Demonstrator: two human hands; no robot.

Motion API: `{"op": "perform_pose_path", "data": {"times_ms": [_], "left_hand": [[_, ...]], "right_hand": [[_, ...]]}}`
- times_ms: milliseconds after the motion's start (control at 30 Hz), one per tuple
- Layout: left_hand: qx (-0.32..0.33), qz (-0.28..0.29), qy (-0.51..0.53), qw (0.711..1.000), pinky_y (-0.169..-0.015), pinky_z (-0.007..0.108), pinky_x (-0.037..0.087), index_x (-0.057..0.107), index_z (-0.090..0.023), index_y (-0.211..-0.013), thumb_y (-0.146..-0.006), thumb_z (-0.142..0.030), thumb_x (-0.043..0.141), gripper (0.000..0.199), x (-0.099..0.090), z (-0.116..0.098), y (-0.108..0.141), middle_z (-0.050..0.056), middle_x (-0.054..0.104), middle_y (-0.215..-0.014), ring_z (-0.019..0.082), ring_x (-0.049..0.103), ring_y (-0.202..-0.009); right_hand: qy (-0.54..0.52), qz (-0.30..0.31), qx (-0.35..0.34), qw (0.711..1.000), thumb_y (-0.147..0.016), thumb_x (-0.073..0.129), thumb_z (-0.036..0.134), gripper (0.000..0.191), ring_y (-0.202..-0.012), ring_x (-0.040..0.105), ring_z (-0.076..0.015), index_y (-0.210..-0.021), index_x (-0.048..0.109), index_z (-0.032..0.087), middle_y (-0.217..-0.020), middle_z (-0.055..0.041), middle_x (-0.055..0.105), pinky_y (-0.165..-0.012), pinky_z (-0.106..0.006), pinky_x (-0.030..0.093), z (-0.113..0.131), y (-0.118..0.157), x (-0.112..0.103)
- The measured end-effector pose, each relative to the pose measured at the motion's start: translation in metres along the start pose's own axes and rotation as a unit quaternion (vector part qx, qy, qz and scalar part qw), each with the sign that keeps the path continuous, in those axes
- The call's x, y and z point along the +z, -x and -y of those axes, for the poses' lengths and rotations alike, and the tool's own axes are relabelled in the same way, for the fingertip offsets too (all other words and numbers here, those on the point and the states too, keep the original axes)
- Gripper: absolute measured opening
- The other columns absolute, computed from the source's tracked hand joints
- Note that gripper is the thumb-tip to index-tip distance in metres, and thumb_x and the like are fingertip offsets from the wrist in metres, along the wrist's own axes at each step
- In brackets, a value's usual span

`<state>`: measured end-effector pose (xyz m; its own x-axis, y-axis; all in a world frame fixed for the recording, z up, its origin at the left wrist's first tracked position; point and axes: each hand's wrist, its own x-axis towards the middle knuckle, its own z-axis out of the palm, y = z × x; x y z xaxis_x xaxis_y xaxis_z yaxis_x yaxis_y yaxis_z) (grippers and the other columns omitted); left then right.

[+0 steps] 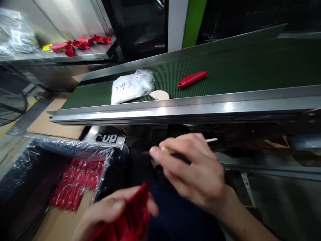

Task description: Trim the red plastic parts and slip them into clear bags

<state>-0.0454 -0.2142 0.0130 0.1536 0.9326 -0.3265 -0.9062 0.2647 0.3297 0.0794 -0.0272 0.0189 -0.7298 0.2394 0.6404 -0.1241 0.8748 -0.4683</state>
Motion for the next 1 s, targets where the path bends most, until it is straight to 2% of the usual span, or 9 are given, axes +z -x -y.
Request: {"op": "perform_pose_path", "data": {"times_ms": [100,200,300,467,600,700,767,867,1000], "left_hand": [[-0.024,0.009,-0.022,0.999,-0.049,0.015,0.04,0.069,-0.007,-0.114,-0.089,-0.036,0.057,0.04,-0.002,-0.002,0.001,0.012,0.069,-0.081,0.011,0.062,-0.056],[0.025,0.068,0.03,0.997,-0.045,0.016,0.041,0.063,-0.01,-0.123,-0.097,-0.039,0.042,0.044,-0.004,0.0,-0.002,0.012,0.071,-0.074,0.015,0.065,-0.054],[0.055,0.039,0.083,0.994,-0.045,0.016,0.044,0.063,-0.008,-0.121,-0.097,-0.042,0.043,0.046,-0.001,0.001,-0.005,0.014,0.071,-0.072,0.018,0.069,-0.061],[0.03,0.02,0.116,0.993,-0.033,0.016,0.036,0.065,-0.008,-0.118,-0.095,-0.045,0.045,0.048,0.006,-0.005,-0.004,0.014,0.07,-0.072,0.013,0.057,-0.039],[0.032,-0.018,0.083,0.996,-0.031,0.016,0.036,0.059,-0.006,-0.121,-0.098,-0.041,0.04,0.046,0.002,-0.006,-0.006,0.015,0.07,-0.075,0.013,0.057,-0.037],[0.056,-0.006,0.04,0.998,-0.031,0.016,0.039,0.054,-0.007,-0.12,-0.1,-0.038,0.034,0.041,-0.007,0.003,-0.013,0.015,0.07,-0.078,0.015,0.059,-0.038],[0.093,0.014,0.027,0.995,-0.032,0.016,0.042,0.052,-0.012,-0.119,-0.101,-0.035,0.031,0.036,-0.013,0.011,-0.017,0.015,0.07,-0.083,0.017,0.063,-0.042],[0.147,0.023,0.014,0.989,-0.038,0.016,0.047,0.048,-0.019,-0.123,-0.101,-0.029,0.034,0.028,-0.02,0.018,-0.02,0.012,0.07,-0.091,0.019,0.069,-0.051],[0.161,0.014,0.01,0.987,-0.041,0.017,0.05,0.044,-0.021,-0.13,-0.1,-0.032,0.041,0.032,-0.025,0.019,-0.016,0.011,0.069,-0.093,0.02,0.07,-0.056]], "right_hand": [[-0.007,-0.08,0.075,0.994,-0.081,0.063,-0.003,0.058,-0.098,0.064,-0.0195,-0.127,0.062,0.032,-0.116,-0.0038,0.065,-0.071,-0.034,0.054,0.003,-0.003,-0.004],[-0.042,-0.068,0.109,0.991,-0.082,0.062,-0.001,0.052,-0.095,0.065,-0.0161,-0.123,0.065,0.03,-0.115,-0.0025,0.066,-0.065,-0.027,0.054,0.009,-0.003,-0.003],[-0.08,-0.057,0.145,0.985,-0.086,0.061,0.004,0.04,-0.091,0.065,-0.0142,-0.117,0.067,0.028,-0.11,-0.0015,0.067,-0.071,-0.026,0.056,0.014,0.0,0.001],[-0.103,-0.011,0.18,0.978,-0.089,0.059,0.008,0.035,-0.095,0.064,-0.0133,-0.117,0.066,0.027,-0.111,-0.0015,0.066,-0.079,-0.024,0.055,0.019,0.001,0.005],[-0.144,0.062,0.205,0.966,-0.088,0.064,0.017,0.032,-0.085,0.062,-0.0111,-0.118,0.064,0.027,-0.106,-0.0018,0.065,-0.068,-0.021,0.053,0.02,-0.01,0.012],[-0.205,0.119,0.238,0.942,-0.088,0.063,0.017,0.009,-0.076,0.06,-0.0092,-0.093,0.067,0.023,-0.088,0.0005,0.064,-0.065,-0.02,0.05,0.021,-0.019,0.022],[-0.24,0.14,0.282,0.918,-0.089,0.059,0.017,0.01,-0.069,0.058,-0.0086,-0.081,0.064,0.02,-0.077,0.0017,0.062,-0.062,-0.02,0.048,0.02,-0.023,0.029],[-0.25,0.105,0.356,0.894,-0.093,0.056,0.027,0.018,-0.058,0.052,-0.0077,-0.078,0.061,0.019,-0.066,0.0034,0.057,-0.054,-0.019,0.043,0.015,-0.024,0.037],[-0.219,0.034,0.388,0.894,-0.094,0.056,0.036,0.026,-0.056,0.049,-0.0072,-0.076,0.061,0.019,-0.065,0.0033,0.055,-0.051,-0.018,0.042,0.004,-0.021,0.04]]}}
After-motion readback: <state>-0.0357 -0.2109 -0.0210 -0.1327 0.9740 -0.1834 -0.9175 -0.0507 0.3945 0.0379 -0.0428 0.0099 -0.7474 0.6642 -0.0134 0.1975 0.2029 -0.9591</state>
